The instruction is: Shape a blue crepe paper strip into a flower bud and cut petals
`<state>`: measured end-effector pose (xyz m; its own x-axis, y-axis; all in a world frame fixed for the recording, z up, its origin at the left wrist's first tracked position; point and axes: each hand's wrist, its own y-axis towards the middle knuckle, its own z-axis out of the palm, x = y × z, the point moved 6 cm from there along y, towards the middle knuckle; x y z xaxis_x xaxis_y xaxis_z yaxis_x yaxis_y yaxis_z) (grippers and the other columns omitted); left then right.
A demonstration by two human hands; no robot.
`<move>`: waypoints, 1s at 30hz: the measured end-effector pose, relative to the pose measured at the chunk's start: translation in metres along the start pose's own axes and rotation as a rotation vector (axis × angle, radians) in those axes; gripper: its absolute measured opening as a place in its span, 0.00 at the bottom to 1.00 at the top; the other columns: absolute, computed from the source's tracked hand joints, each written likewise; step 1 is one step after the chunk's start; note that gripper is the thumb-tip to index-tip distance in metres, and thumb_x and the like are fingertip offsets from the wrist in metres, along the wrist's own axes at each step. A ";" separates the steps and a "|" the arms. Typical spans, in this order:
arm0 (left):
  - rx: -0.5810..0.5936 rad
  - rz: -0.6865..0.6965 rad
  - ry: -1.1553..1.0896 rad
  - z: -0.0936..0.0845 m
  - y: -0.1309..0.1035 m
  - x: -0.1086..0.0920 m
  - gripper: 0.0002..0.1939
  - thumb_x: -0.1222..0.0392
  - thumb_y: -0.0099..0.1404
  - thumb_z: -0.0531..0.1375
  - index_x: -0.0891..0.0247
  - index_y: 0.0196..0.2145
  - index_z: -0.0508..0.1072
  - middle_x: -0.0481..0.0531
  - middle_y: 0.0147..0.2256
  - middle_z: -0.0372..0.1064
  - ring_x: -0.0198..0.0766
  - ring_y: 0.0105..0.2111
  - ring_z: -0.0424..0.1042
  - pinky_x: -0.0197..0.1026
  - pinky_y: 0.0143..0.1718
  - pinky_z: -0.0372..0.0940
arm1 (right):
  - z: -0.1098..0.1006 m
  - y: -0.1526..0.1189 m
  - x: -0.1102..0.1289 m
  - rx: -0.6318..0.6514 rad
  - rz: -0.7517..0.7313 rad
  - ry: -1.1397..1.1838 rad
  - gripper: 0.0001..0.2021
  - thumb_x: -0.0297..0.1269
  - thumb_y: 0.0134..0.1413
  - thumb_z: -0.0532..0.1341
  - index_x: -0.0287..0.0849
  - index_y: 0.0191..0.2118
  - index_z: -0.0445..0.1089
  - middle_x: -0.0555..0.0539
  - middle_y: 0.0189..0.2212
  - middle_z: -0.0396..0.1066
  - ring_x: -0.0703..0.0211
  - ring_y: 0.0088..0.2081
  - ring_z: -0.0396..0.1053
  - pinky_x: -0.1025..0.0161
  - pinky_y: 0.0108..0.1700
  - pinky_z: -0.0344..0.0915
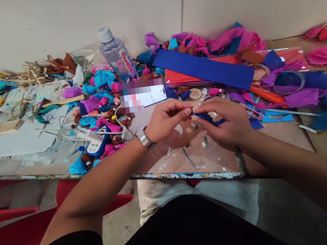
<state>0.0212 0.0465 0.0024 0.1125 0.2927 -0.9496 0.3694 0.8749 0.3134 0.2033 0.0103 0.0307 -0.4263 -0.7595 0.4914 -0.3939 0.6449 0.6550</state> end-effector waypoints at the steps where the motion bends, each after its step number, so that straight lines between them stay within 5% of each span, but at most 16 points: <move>1: -0.001 -0.013 -0.008 0.000 0.000 0.001 0.18 0.47 0.64 0.72 0.65 0.41 0.83 0.54 0.35 0.82 0.33 0.30 0.78 0.36 0.33 0.73 | 0.000 0.000 0.000 0.000 -0.010 -0.004 0.12 0.35 0.61 0.69 0.55 0.49 0.78 0.49 0.45 0.82 0.49 0.46 0.80 0.48 0.51 0.76; 16: 0.053 -0.004 0.025 0.008 -0.005 0.001 0.16 0.47 0.65 0.72 0.62 0.43 0.85 0.56 0.39 0.84 0.34 0.33 0.80 0.37 0.37 0.75 | -0.002 0.000 -0.007 -0.058 0.038 -0.039 0.03 0.36 0.62 0.67 0.50 0.41 0.78 0.48 0.39 0.81 0.52 0.40 0.79 0.53 0.44 0.74; 20: 0.020 0.038 0.094 0.010 -0.008 0.000 0.19 0.49 0.58 0.76 0.61 0.44 0.85 0.57 0.41 0.84 0.37 0.36 0.81 0.40 0.39 0.76 | -0.002 0.000 -0.007 -0.066 0.051 -0.050 0.02 0.36 0.62 0.67 0.50 0.40 0.77 0.49 0.38 0.81 0.52 0.39 0.78 0.53 0.43 0.74; 30: 0.004 0.161 0.197 0.007 -0.007 -0.010 0.13 0.53 0.63 0.73 0.54 0.46 0.86 0.56 0.45 0.82 0.39 0.46 0.80 0.44 0.50 0.74 | 0.000 -0.001 -0.011 -0.057 0.070 -0.007 0.03 0.37 0.64 0.67 0.52 0.42 0.78 0.49 0.40 0.81 0.51 0.42 0.79 0.52 0.46 0.74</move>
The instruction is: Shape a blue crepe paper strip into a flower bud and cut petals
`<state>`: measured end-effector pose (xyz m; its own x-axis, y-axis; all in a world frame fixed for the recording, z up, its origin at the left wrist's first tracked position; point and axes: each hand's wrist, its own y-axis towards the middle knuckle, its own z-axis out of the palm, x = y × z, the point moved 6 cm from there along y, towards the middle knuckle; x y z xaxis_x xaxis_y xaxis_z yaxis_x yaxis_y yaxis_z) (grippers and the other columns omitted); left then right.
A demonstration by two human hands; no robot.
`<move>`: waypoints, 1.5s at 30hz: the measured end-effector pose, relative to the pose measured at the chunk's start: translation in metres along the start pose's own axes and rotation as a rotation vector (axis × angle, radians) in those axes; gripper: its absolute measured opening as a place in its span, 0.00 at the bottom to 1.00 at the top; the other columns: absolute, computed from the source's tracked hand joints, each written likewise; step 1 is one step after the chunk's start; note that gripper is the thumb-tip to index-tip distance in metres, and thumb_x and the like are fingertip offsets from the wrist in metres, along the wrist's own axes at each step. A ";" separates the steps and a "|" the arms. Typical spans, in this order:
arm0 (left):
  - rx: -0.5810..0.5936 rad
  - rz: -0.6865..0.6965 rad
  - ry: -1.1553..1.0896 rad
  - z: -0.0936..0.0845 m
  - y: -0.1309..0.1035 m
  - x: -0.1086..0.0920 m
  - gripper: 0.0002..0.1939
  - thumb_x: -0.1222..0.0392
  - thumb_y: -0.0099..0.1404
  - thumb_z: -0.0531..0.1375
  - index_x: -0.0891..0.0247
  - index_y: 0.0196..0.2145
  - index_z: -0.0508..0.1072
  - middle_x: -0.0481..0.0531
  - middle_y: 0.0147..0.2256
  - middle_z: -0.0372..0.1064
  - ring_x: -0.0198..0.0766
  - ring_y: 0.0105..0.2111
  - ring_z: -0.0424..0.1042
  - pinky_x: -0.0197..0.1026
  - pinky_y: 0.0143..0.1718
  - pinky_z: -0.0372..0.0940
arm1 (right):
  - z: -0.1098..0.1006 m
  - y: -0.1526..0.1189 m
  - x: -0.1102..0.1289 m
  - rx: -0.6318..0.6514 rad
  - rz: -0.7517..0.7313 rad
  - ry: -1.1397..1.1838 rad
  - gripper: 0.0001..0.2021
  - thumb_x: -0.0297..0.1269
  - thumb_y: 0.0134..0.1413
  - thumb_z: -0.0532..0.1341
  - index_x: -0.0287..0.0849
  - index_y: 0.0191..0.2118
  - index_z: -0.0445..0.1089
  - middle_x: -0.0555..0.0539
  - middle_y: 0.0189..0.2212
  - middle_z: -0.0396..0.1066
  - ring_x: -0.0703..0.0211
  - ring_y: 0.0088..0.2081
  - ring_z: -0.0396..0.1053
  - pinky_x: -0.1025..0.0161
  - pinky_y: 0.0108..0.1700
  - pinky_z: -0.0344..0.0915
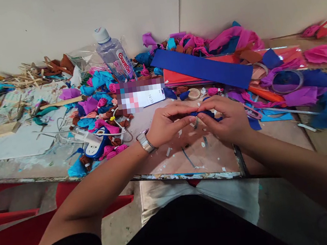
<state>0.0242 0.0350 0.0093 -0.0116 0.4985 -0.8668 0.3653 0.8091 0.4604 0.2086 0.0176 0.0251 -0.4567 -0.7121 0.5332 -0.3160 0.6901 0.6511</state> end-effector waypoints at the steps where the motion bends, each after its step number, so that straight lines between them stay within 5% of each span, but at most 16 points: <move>1: 0.005 -0.005 -0.014 0.001 0.000 0.000 0.14 0.53 0.64 0.73 0.55 0.47 0.85 0.56 0.46 0.82 0.39 0.45 0.80 0.44 0.50 0.74 | 0.000 0.000 0.000 -0.004 -0.003 0.008 0.03 0.37 0.64 0.67 0.52 0.42 0.79 0.48 0.41 0.81 0.51 0.42 0.79 0.51 0.47 0.74; 7: -0.047 -0.021 -0.089 0.002 -0.002 0.000 0.17 0.51 0.63 0.73 0.60 0.46 0.83 0.55 0.41 0.82 0.36 0.38 0.80 0.40 0.42 0.75 | 0.000 0.000 0.000 0.002 0.014 0.024 0.04 0.38 0.65 0.68 0.53 0.44 0.79 0.48 0.42 0.82 0.51 0.42 0.79 0.51 0.46 0.75; 25: 0.061 0.072 0.024 0.002 0.000 0.000 0.14 0.53 0.68 0.69 0.57 0.51 0.84 0.58 0.47 0.82 0.41 0.48 0.80 0.45 0.52 0.74 | 0.000 0.002 0.002 0.007 -0.011 0.083 0.04 0.40 0.63 0.71 0.48 0.38 0.78 0.48 0.37 0.81 0.53 0.40 0.79 0.55 0.45 0.74; 34: 0.037 0.027 -0.048 0.000 0.001 0.000 0.15 0.51 0.72 0.66 0.59 0.52 0.82 0.59 0.51 0.81 0.42 0.51 0.79 0.47 0.56 0.72 | -0.003 0.000 0.003 -0.017 0.052 0.028 0.10 0.41 0.61 0.72 0.50 0.47 0.77 0.48 0.42 0.82 0.51 0.41 0.80 0.54 0.45 0.76; 45: 0.058 0.145 0.067 0.003 -0.002 -0.008 0.16 0.53 0.73 0.64 0.54 0.56 0.82 0.58 0.51 0.79 0.42 0.53 0.77 0.47 0.56 0.71 | -0.002 -0.001 0.006 -0.015 0.001 0.012 0.01 0.37 0.64 0.68 0.51 0.40 0.77 0.49 0.39 0.82 0.52 0.40 0.80 0.53 0.45 0.76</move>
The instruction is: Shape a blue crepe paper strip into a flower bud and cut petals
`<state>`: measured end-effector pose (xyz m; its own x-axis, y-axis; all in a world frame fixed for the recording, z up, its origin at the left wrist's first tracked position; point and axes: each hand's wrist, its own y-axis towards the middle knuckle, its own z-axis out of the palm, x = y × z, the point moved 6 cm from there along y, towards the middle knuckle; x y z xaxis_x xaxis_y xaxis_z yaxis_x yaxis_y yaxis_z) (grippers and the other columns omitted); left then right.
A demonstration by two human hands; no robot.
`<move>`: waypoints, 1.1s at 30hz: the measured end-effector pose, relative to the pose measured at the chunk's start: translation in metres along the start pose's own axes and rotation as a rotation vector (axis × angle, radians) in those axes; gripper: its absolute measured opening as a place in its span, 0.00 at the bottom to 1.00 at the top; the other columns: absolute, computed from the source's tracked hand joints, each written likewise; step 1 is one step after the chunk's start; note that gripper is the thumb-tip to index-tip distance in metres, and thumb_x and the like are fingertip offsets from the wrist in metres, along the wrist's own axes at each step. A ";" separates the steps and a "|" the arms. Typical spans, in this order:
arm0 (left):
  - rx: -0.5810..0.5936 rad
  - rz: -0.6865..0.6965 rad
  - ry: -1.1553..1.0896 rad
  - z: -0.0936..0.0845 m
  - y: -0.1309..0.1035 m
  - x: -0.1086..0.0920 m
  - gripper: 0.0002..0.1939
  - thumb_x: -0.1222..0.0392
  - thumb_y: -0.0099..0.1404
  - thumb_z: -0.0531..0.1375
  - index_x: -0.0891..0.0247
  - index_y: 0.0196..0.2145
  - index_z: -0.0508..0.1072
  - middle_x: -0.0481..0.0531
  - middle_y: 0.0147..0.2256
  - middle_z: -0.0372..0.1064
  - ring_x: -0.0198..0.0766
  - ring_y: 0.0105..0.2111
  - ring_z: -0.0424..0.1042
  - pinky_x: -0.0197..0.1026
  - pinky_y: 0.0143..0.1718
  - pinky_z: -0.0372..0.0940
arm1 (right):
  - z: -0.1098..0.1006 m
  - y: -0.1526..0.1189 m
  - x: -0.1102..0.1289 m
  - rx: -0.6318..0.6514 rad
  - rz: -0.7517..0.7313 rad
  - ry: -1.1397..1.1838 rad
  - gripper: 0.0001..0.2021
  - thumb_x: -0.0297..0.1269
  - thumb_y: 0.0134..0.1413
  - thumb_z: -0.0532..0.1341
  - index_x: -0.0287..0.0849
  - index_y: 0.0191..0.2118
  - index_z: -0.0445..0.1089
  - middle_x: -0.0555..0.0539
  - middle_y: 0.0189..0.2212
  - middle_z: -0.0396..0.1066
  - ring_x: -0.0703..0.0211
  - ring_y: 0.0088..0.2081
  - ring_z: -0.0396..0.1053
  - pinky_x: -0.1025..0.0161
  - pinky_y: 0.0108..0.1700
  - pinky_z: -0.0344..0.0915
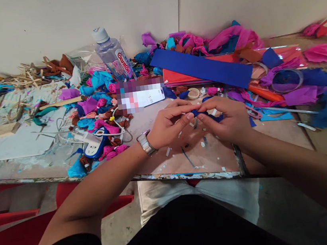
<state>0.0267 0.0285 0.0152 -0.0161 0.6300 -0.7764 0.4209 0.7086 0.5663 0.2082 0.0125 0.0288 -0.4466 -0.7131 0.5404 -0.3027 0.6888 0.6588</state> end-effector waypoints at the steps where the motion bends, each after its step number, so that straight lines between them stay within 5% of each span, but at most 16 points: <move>1: 0.002 0.000 -0.003 0.001 0.000 0.000 0.17 0.53 0.73 0.65 0.53 0.57 0.81 0.58 0.51 0.79 0.42 0.52 0.76 0.46 0.56 0.72 | 0.000 0.000 0.000 0.000 0.002 -0.002 0.01 0.37 0.63 0.68 0.50 0.40 0.77 0.49 0.39 0.82 0.52 0.40 0.80 0.53 0.45 0.76; 10: -0.025 -0.026 -0.062 0.001 -0.002 0.006 0.19 0.56 0.67 0.70 0.50 0.56 0.82 0.56 0.49 0.80 0.41 0.50 0.78 0.44 0.51 0.73 | 0.002 0.000 0.001 0.028 0.002 0.028 0.01 0.37 0.64 0.68 0.50 0.40 0.78 0.49 0.39 0.83 0.52 0.41 0.81 0.53 0.46 0.76; 19: -0.111 -0.070 -0.102 -0.003 -0.002 0.006 0.14 0.56 0.64 0.73 0.58 0.47 0.84 0.56 0.45 0.83 0.38 0.43 0.81 0.40 0.44 0.74 | -0.001 0.000 0.004 0.005 -0.009 -0.015 0.01 0.37 0.63 0.68 0.52 0.40 0.78 0.50 0.40 0.83 0.52 0.41 0.81 0.51 0.47 0.76; 33: -0.005 -0.068 -0.043 0.004 -0.002 0.005 0.17 0.50 0.71 0.67 0.51 0.55 0.82 0.57 0.52 0.81 0.44 0.52 0.79 0.51 0.56 0.72 | -0.005 0.004 0.003 -0.009 0.019 0.043 0.02 0.40 0.61 0.70 0.52 0.39 0.78 0.48 0.39 0.82 0.50 0.41 0.80 0.48 0.49 0.75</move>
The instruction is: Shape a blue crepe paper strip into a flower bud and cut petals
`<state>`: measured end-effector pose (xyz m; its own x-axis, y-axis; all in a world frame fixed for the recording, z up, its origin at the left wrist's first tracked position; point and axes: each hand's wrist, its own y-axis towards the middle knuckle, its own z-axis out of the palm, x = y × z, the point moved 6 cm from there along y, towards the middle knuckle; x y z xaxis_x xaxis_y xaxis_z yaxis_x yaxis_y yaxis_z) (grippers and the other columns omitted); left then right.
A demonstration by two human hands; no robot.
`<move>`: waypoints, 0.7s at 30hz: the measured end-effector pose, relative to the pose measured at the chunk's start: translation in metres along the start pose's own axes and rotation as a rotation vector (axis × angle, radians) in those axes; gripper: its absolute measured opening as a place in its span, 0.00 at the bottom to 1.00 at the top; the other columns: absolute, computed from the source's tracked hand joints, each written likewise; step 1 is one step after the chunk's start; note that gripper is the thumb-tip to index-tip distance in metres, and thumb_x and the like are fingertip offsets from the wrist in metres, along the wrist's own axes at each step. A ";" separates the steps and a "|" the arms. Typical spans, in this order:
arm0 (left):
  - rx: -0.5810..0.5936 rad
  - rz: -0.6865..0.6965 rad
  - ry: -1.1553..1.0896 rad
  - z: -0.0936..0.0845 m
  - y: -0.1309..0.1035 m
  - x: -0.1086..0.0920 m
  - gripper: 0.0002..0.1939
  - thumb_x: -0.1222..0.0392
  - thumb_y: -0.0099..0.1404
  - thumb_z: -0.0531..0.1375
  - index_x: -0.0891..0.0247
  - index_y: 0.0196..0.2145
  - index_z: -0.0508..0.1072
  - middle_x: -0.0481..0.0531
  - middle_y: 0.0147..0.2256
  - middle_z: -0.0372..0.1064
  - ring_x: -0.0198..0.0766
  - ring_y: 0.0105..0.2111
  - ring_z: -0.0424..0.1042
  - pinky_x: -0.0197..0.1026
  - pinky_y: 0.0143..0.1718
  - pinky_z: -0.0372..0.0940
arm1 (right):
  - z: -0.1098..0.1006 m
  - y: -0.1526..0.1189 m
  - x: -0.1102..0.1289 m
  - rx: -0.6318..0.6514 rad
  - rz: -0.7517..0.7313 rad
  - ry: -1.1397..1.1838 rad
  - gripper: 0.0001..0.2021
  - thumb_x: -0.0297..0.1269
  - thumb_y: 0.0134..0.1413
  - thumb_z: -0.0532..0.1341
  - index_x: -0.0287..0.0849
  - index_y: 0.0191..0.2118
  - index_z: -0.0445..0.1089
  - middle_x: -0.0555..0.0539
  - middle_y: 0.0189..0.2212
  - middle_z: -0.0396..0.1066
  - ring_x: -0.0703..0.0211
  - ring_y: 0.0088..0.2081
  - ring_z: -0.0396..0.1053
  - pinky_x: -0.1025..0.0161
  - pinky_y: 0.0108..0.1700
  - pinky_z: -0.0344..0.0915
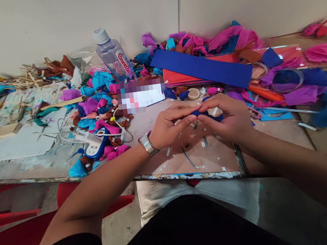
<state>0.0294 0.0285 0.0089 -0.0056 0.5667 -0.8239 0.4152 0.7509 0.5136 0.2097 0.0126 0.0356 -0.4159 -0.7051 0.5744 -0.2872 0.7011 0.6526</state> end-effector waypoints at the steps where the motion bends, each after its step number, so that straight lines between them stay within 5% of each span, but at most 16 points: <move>1: 0.005 0.006 0.005 0.001 0.000 0.000 0.17 0.50 0.71 0.66 0.51 0.56 0.82 0.57 0.52 0.81 0.45 0.52 0.78 0.51 0.56 0.72 | 0.001 0.000 -0.001 0.002 0.004 0.016 0.02 0.39 0.61 0.70 0.51 0.39 0.78 0.48 0.39 0.82 0.50 0.42 0.80 0.48 0.49 0.75; 12: 0.001 0.027 0.045 0.003 0.000 0.001 0.20 0.49 0.75 0.61 0.52 0.61 0.78 0.56 0.51 0.82 0.42 0.50 0.78 0.48 0.55 0.71 | 0.004 -0.005 -0.011 -0.049 0.117 0.059 0.05 0.40 0.60 0.72 0.50 0.41 0.79 0.48 0.40 0.83 0.50 0.42 0.81 0.49 0.49 0.78; 21: -0.179 -0.018 0.008 -0.007 -0.004 0.004 0.11 0.52 0.68 0.69 0.58 0.46 0.84 0.53 0.42 0.83 0.36 0.40 0.80 0.39 0.42 0.72 | 0.002 -0.006 -0.006 -0.048 0.076 -0.026 0.05 0.42 0.60 0.72 0.51 0.40 0.80 0.48 0.38 0.83 0.49 0.40 0.81 0.49 0.45 0.78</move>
<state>0.0218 0.0303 0.0052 -0.0186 0.5548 -0.8318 0.2461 0.8088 0.5341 0.2118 0.0131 0.0275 -0.4570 -0.6466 0.6107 -0.2127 0.7462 0.6309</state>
